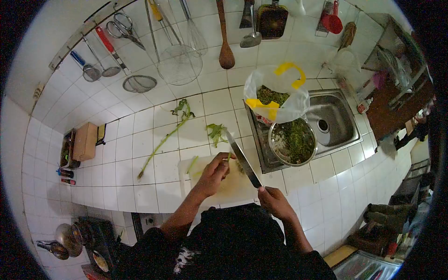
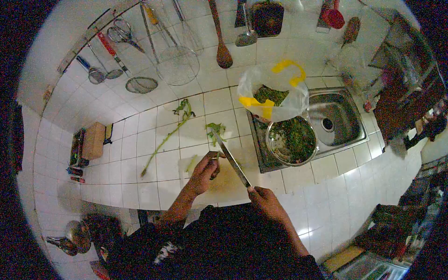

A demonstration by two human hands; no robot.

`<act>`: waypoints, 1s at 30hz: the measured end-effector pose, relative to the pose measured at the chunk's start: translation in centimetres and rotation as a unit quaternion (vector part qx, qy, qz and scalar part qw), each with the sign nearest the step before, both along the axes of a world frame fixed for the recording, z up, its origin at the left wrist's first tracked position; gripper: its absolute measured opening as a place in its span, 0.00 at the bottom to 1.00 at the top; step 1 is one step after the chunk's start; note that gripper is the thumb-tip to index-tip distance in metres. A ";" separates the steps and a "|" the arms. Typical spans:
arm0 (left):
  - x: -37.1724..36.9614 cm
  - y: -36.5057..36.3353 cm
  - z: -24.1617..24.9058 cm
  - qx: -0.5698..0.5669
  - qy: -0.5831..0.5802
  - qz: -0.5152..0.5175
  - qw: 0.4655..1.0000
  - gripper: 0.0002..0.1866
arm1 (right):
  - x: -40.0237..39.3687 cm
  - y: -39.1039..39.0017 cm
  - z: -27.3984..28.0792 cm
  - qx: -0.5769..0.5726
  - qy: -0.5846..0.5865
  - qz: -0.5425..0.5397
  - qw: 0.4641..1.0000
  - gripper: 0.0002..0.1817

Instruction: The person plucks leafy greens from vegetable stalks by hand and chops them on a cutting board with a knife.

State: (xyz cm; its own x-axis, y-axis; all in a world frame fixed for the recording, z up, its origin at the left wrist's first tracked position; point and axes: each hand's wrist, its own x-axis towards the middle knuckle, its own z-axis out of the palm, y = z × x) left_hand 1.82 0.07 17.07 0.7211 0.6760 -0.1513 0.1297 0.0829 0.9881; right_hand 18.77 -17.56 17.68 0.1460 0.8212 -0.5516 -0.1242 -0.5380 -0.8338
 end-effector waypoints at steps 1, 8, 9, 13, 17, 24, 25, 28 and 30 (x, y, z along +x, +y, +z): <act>0.4 -0.2 0.4 -0.014 -0.031 -0.007 0.999 0.12 | -0.1 -0.2 0.5 0.001 -0.001 0.002 1.000 0.24; 1.5 0.2 2.6 -0.025 -0.106 -0.023 0.994 0.11 | -0.1 -0.5 3.1 0.021 0.032 -0.008 0.999 0.24; 1.5 0.4 2.8 -0.025 -0.107 -0.021 0.994 0.11 | -0.1 -0.3 3.4 0.011 0.037 -0.006 0.999 0.24; 1.3 1.4 2.4 0.115 -0.068 0.002 0.991 0.13 | -0.2 0.5 3.3 0.020 0.023 0.001 1.000 0.24; 1.0 2.7 2.2 0.184 -0.050 0.017 0.981 0.14 | -0.2 1.8 4.5 0.020 0.031 0.017 0.999 0.23; 0.5 4.5 2.0 0.203 -0.036 0.005 0.979 0.10 | -0.2 3.0 3.5 0.026 0.034 0.016 0.999 0.24; 0.5 4.7 2.4 0.212 -0.049 0.001 0.976 0.08 | -0.1 3.2 3.5 0.024 0.034 0.017 0.999 0.24; 0.3 5.3 2.9 0.206 -0.046 -0.015 0.977 0.06 | 0.0 3.5 3.5 0.033 0.038 0.032 0.998 0.24; 0.1 5.6 2.9 0.192 -0.030 -0.025 0.981 0.06 | 0.0 3.5 3.2 0.027 0.046 0.028 0.998 0.24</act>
